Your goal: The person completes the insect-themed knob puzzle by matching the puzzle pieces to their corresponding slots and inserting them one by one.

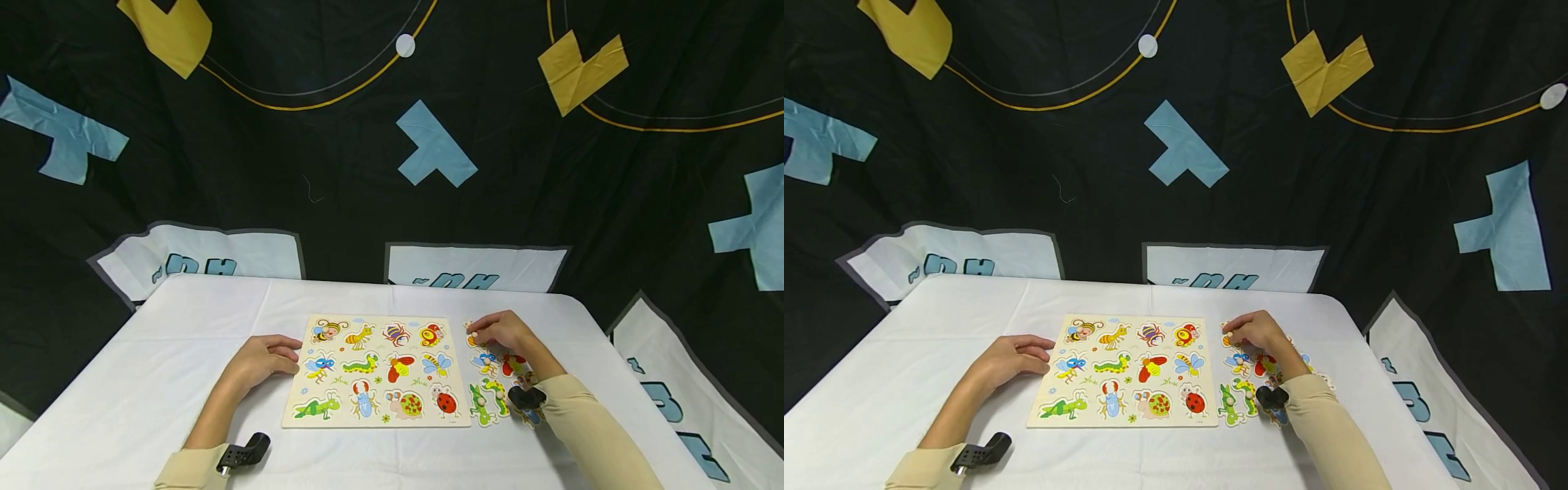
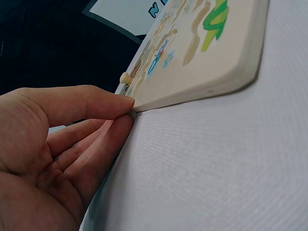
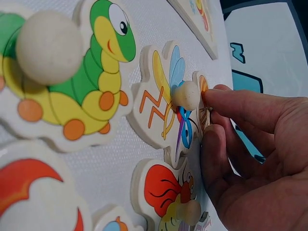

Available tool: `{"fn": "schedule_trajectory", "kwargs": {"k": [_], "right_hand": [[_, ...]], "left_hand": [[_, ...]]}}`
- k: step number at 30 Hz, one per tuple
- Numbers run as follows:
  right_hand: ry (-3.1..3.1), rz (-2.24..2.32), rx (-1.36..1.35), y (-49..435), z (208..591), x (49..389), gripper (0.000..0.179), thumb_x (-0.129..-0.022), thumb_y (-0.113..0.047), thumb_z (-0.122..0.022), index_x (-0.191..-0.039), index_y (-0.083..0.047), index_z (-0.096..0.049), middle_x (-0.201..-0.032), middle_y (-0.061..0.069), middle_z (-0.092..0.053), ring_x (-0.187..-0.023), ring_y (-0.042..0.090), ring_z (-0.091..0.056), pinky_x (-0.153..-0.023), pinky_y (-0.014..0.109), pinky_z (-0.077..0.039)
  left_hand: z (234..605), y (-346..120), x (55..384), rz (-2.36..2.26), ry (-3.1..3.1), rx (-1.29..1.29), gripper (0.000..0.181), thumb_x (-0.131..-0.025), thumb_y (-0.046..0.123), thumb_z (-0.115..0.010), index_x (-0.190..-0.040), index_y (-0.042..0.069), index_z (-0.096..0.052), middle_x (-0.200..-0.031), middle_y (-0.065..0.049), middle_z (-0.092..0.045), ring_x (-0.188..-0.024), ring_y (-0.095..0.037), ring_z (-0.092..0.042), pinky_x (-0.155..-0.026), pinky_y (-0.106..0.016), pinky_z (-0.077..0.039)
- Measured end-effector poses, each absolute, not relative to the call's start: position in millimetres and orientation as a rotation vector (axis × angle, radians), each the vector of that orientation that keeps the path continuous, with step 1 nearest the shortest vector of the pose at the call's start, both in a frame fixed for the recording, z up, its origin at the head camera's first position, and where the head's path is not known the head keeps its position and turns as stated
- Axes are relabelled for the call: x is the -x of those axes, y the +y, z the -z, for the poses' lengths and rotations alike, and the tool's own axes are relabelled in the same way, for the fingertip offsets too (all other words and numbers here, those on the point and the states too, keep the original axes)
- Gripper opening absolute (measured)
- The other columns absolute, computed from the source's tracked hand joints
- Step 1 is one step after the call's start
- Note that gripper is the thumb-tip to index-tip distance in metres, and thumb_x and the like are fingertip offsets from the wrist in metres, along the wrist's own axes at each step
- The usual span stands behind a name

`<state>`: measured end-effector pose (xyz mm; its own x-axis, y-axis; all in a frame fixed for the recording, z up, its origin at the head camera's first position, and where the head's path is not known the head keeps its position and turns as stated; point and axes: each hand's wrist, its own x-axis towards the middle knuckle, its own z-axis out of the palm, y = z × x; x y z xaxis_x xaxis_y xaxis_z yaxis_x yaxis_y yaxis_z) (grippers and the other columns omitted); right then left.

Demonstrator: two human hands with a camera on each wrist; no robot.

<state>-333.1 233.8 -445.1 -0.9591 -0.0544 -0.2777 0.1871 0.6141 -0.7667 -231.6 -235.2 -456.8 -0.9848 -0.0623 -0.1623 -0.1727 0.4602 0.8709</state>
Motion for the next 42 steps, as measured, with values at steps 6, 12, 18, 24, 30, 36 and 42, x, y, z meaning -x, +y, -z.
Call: {"fn": "schedule_trajectory", "kwargs": {"k": [6, 12, 18, 24, 30, 36, 42], "right_hand": [[2.579, 1.251, -0.114, 233.4, 445.5, 333.0, 0.022, -0.084, -0.014, -0.077, -0.106, -0.011, -0.080, -0.109, 0.008, -0.075, -0.083, 0.021, -0.065, -0.072, 0.029, -0.052], [2.581, 1.247, -0.113, 233.1, 444.7, 333.1, 0.021, -0.084, -0.014, -0.077, -0.104, -0.011, -0.080, -0.107, 0.008, -0.075, -0.082, 0.021, -0.065, -0.072, 0.029, -0.052], [2.587, 1.253, -0.120, 232.8, 443.9, 334.0, 0.020, -0.083, -0.014, -0.078, -0.103, -0.010, -0.081, -0.105, 0.008, -0.075, -0.081, 0.021, -0.064, -0.071, 0.029, -0.051], [2.590, 1.250, -0.131, 232.6, 444.4, 334.9, 0.020, -0.083, -0.014, -0.078, -0.103, -0.010, -0.081, -0.104, 0.008, -0.075, -0.082, 0.022, -0.064, -0.071, 0.029, -0.050], [2.584, 1.258, -0.130, 232.0, 444.8, 335.1, 0.020, -0.084, -0.013, -0.077, -0.103, -0.009, -0.080, -0.101, 0.008, -0.075, -0.080, 0.021, -0.065, -0.070, 0.029, -0.052], [2.585, 1.273, -0.126, 231.9, 445.1, 334.6, 0.020, -0.085, -0.013, -0.076, -0.104, -0.009, -0.080, -0.102, 0.008, -0.075, -0.078, 0.021, -0.066, -0.070, 0.030, -0.053], [2.600, 1.285, -0.128, 231.4, 444.8, 335.2, 0.020, -0.084, -0.013, -0.078, -0.103, -0.009, -0.080, -0.109, 0.010, -0.074, -0.081, 0.021, -0.066, -0.073, 0.030, -0.052]], "left_hand": [[457.7, -234.0, 231.4, -1.554, 2.592, 0.230, 0.052, -0.073, 0.004, -0.082, -0.123, 0.001, -0.069, -0.084, 0.000, -0.073, -0.078, -0.013, -0.064, -0.069, -0.025, -0.051], [457.3, -233.5, 231.2, -1.556, 2.592, 0.238, 0.052, -0.073, 0.004, -0.082, -0.123, 0.001, -0.069, -0.084, -0.001, -0.073, -0.078, -0.013, -0.064, -0.070, -0.025, -0.051], [456.9, -234.2, 232.1, -1.557, 2.599, 0.228, 0.052, -0.072, 0.004, -0.082, -0.123, 0.001, -0.069, -0.085, -0.001, -0.074, -0.078, -0.014, -0.064, -0.071, -0.026, -0.051], [456.4, -234.2, 232.2, -1.547, 2.610, 0.224, 0.052, -0.072, 0.004, -0.082, -0.122, 0.001, -0.069, -0.085, -0.001, -0.074, -0.078, -0.014, -0.064, -0.072, -0.027, -0.050], [457.2, -234.1, 232.0, -1.573, 2.592, 0.230, 0.052, -0.072, 0.003, -0.082, -0.122, 0.000, -0.069, -0.085, -0.002, -0.074, -0.077, -0.014, -0.065, -0.070, -0.026, -0.051], [458.0, -234.4, 232.1, -1.585, 2.586, 0.221, 0.052, -0.072, 0.003, -0.083, -0.122, -0.001, -0.069, -0.085, -0.003, -0.074, -0.077, -0.013, -0.065, -0.069, -0.025, -0.052], [457.6, -234.4, 232.1, -1.585, 2.582, 0.223, 0.052, -0.072, 0.003, -0.083, -0.122, 0.000, -0.069, -0.085, -0.003, -0.073, -0.077, -0.012, -0.064, -0.069, -0.025, -0.052]]}}
